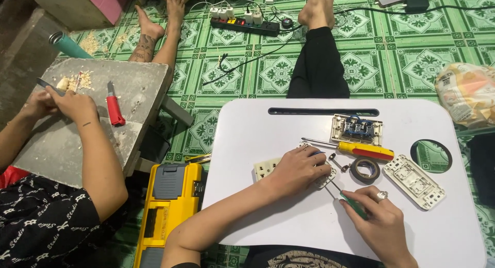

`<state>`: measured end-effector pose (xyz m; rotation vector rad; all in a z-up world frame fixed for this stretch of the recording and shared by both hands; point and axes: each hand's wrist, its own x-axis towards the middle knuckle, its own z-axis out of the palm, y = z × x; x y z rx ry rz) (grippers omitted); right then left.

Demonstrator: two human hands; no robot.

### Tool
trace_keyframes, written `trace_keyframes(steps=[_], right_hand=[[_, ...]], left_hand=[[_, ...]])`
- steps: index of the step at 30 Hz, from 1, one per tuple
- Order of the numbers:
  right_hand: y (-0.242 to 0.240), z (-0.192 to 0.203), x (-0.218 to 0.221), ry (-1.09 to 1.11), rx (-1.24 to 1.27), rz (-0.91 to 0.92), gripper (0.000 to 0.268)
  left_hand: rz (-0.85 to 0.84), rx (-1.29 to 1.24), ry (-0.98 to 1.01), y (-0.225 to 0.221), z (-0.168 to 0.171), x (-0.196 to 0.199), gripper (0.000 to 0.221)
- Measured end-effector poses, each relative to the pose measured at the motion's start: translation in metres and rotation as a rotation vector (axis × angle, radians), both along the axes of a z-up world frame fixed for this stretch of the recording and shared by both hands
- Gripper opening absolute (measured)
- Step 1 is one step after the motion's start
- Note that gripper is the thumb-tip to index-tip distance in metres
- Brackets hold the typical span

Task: A person is wiring and assembling an electrical switch plate and outlet module on a small table.

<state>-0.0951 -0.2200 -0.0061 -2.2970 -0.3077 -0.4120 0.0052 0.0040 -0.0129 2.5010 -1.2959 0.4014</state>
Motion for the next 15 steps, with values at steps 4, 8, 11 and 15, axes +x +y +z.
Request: trace_keyframes(steps=[4,8,11,15], right_hand=[[0.004,0.016,0.003,0.269,0.030,-0.072,0.039],[0.014,0.052,0.008,0.805,0.330,-0.265,0.028],[0.000,0.009,0.001,0.338,0.152,-0.097,0.024],[0.004,0.000,-0.003,0.183,0.108,-0.064,0.023]], left_hand=[[0.012,-0.068,-0.008,0.000,0.001,-0.001,0.006],[0.008,-0.083,0.000,0.000,-0.003,-0.001,0.004],[0.001,-0.100,-0.013,0.001,0.002,0.000,0.004],[-0.017,-0.072,-0.016,0.003,-0.001,0.001,0.003]])
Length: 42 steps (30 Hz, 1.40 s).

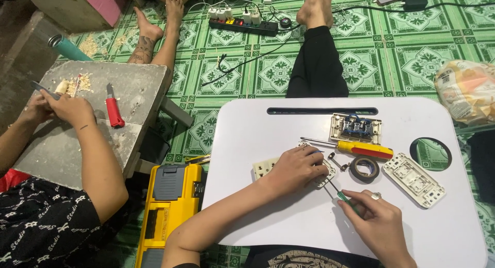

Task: A person is wiring and assembling an electrical switch plate and outlet module on a small table.

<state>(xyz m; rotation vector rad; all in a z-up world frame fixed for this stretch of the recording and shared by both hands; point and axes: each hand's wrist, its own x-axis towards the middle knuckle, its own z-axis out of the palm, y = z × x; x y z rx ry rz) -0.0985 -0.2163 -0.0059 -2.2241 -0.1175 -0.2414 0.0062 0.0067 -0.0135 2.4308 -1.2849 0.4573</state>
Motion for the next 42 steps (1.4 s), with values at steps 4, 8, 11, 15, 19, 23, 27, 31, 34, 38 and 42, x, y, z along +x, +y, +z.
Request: trace_keyframes(steps=[4,8,11,15,19,23,27,31,34,38,42], right_hand=[[-0.001,-0.007,-0.003,-0.190,-0.202,0.016,0.026],[-0.007,-0.022,-0.001,-0.368,-0.329,0.048,0.022],[0.004,0.003,0.002,-0.156,-0.093,0.036,0.037],[-0.001,0.013,0.008,0.381,0.182,-0.013,0.039],[-0.008,-0.002,0.008,0.165,0.050,0.030,0.034],[-0.013,-0.022,0.004,-0.215,-0.232,0.086,0.034],[-0.008,-0.010,0.007,-0.232,-0.164,0.153,0.030],[-0.007,-0.011,0.008,-0.070,-0.155,0.086,0.043],[-0.008,-0.013,0.009,-0.015,-0.154,0.090,0.045],[-0.004,0.000,0.010,-0.076,-0.145,0.131,0.041],[-0.006,-0.009,0.010,-0.210,-0.246,0.121,0.039]], left_hand=[[-0.004,-0.002,0.010,0.001,-0.002,0.001,0.003],[0.004,-0.023,0.000,-0.001,0.000,0.000,0.002],[0.010,-0.019,0.000,-0.003,-0.001,0.000,0.003],[0.011,-0.032,0.007,-0.003,0.008,-0.002,0.003],[-0.005,-0.020,0.028,-0.002,0.006,-0.001,0.004],[0.006,0.012,-0.032,-0.002,0.002,0.000,0.006],[-0.003,0.045,-0.016,-0.002,0.002,0.000,0.002],[0.007,0.051,0.020,-0.002,0.003,0.001,0.007],[0.006,0.039,0.021,-0.002,0.002,0.000,0.008],[-0.005,0.002,0.033,0.000,0.007,-0.001,0.006],[0.002,0.016,0.027,-0.001,0.003,0.000,0.005]])
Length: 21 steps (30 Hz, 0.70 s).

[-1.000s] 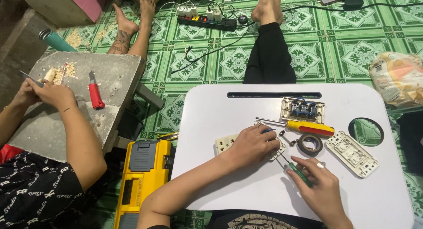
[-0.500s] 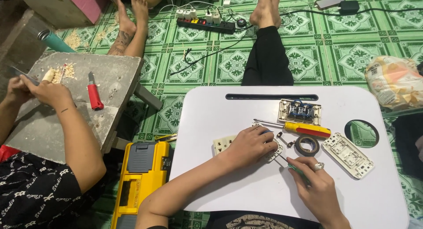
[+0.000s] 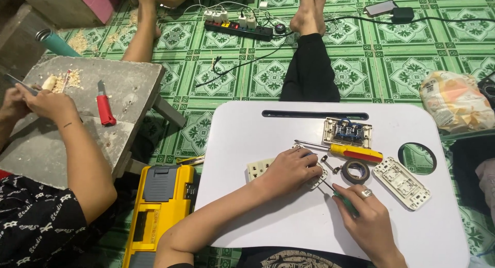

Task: A person is wiring and assembling an electrical switch plate and outlet module on a small table.

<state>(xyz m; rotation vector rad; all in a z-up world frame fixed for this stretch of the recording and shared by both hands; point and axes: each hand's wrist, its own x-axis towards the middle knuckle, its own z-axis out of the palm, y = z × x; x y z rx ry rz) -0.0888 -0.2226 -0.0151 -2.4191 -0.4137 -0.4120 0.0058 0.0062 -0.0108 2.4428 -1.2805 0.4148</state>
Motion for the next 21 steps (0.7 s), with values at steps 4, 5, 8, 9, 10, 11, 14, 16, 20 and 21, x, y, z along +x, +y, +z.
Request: trace_keyframes(steps=[4,5,8,9,10,11,14,16,20,21], right_hand=[[0.001,-0.009,0.001,-0.059,-0.140,-0.028,0.037],[0.001,-0.010,0.001,-0.002,-0.119,-0.033,0.043],[0.010,0.015,0.002,0.338,0.092,-0.067,0.041],[0.008,0.013,0.002,0.338,0.090,-0.065,0.041],[0.006,0.012,0.002,0.310,0.086,-0.071,0.040],[0.004,0.010,0.002,0.282,0.081,-0.078,0.039],[0.004,0.007,0.002,0.063,-0.032,-0.035,0.039],[0.004,0.002,0.004,0.043,-0.021,-0.020,0.038],[0.010,0.009,0.009,0.174,0.080,-0.009,0.044],[0.010,0.008,0.008,0.176,0.082,-0.012,0.044]], left_hand=[[0.021,0.004,-0.023,-0.002,-0.002,0.000,0.004],[0.025,-0.017,-0.030,-0.003,-0.001,0.000,0.003],[0.033,0.006,-0.035,-0.003,-0.005,0.001,0.006],[0.035,0.005,-0.035,-0.003,-0.004,0.001,0.006],[0.032,0.017,-0.023,-0.003,-0.002,0.000,0.006],[0.029,0.029,-0.012,-0.003,-0.001,0.000,0.007],[0.015,0.030,-0.013,-0.002,-0.003,0.002,0.005],[0.024,0.034,-0.022,-0.003,-0.002,0.001,0.006],[0.026,0.043,-0.003,-0.004,-0.005,0.001,0.008],[0.024,0.044,-0.001,-0.004,-0.005,0.001,0.008]])
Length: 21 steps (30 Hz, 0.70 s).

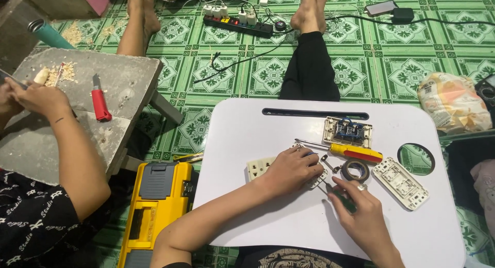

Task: A person is wiring and assembling an electrical switch plate and outlet module on a small table.

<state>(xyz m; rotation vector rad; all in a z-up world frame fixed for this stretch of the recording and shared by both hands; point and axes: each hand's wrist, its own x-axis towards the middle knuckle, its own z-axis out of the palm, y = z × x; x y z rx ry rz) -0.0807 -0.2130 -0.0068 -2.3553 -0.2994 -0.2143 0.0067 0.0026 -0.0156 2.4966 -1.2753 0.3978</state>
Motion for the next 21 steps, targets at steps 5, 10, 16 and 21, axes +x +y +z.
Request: trace_keyframes(steps=[5,10,16,21], right_hand=[[0.000,-0.003,-0.003,-0.102,-0.072,-0.007,0.028],[0.000,-0.011,0.003,-0.102,-0.070,0.002,0.032],[0.007,-0.003,0.001,-0.051,0.033,0.016,0.032],[-0.004,-0.008,0.003,-0.147,-0.102,0.031,0.029]], left_hand=[[0.002,-0.007,-0.017,0.001,0.002,0.000,0.006],[0.002,0.008,-0.083,-0.001,-0.004,0.001,0.004],[0.011,-0.011,-0.067,-0.001,0.000,-0.001,0.004],[-0.023,-0.030,-0.057,-0.003,0.004,-0.005,0.007]])
